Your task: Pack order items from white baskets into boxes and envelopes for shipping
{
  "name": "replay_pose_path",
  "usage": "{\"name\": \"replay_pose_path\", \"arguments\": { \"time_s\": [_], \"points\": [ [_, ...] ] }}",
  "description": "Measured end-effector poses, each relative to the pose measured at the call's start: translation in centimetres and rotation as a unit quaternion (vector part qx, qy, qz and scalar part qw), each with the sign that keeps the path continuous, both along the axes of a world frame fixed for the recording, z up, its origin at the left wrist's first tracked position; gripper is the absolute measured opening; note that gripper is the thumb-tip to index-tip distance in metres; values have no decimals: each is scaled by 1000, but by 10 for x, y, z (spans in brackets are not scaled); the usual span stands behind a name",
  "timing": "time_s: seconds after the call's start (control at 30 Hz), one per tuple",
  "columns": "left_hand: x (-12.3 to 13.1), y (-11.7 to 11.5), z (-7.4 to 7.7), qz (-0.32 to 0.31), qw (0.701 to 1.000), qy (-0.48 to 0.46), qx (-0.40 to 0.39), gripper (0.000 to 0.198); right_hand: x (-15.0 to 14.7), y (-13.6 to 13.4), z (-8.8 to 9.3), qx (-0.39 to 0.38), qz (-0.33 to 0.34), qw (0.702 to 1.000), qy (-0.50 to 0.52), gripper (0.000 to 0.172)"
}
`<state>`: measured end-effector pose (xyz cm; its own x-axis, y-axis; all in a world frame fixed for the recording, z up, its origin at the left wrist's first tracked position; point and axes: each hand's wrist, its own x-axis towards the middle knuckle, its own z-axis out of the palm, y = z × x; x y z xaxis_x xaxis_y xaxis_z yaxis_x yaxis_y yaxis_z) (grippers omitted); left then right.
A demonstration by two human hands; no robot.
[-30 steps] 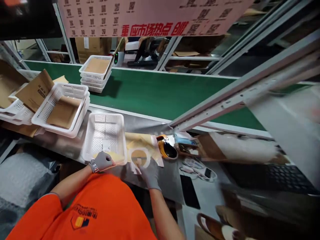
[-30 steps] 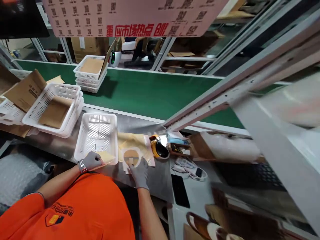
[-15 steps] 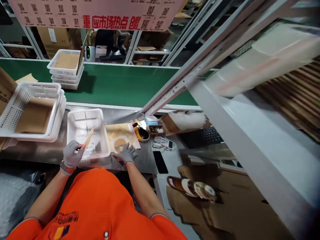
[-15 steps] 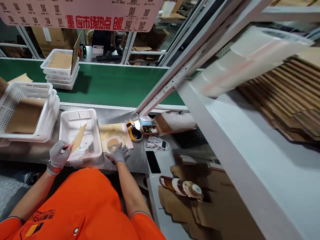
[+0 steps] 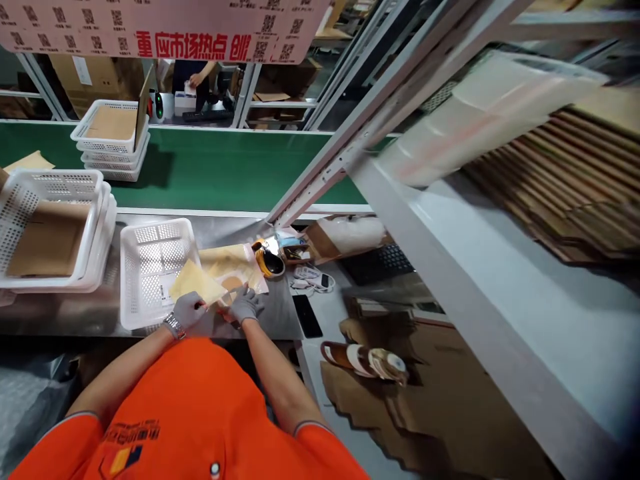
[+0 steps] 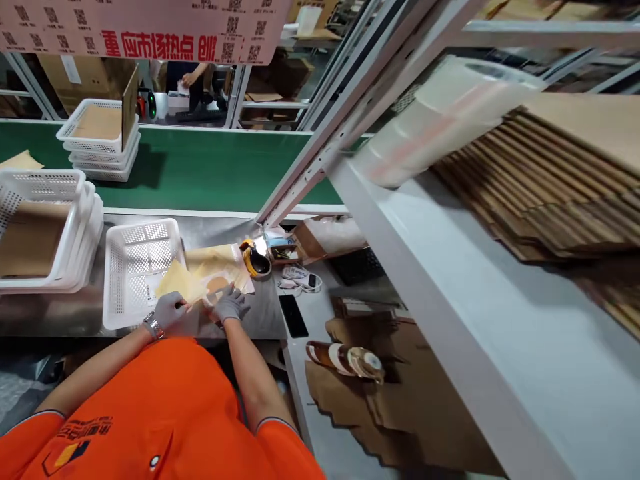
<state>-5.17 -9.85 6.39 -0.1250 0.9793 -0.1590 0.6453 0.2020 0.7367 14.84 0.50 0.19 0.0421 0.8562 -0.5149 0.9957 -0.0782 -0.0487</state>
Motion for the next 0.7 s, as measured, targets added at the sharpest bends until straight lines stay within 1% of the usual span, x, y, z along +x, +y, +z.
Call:
{"name": "replay_pose_path", "arguments": {
  "time_s": [0.1,0.2,0.3,0.37,0.43,0.5,0.6,0.7],
  "points": [
    [-1,1,0,83,996,-22,-15,18,-8,-2,-1,3,-8,1000,14,161],
    [-1,4,3,124,991,-42,-19,18,-8,-1,-1,-2,-23,1000,15,168],
    [-2,6,5,156,986,-54,-14,18,-1,-1,-1,-3,-33,999,15,172],
    [-4,4,5,165,984,-60,-16,17,5,-4,-1,0,-31,999,32,171],
    [-6,1,5,165,984,-65,-21,16,9,-8,0,11,-22,997,71,166],
    [-7,-2,4,167,984,-65,-22,12,8,-14,1,16,-36,995,88,164],
    [-9,-2,2,163,985,-58,-21,9,-1,-23,4,26,-61,996,61,160],
    [-8,1,0,144,988,-41,-23,11,-11,-30,9,35,-35,998,40,158]
  ]
}}
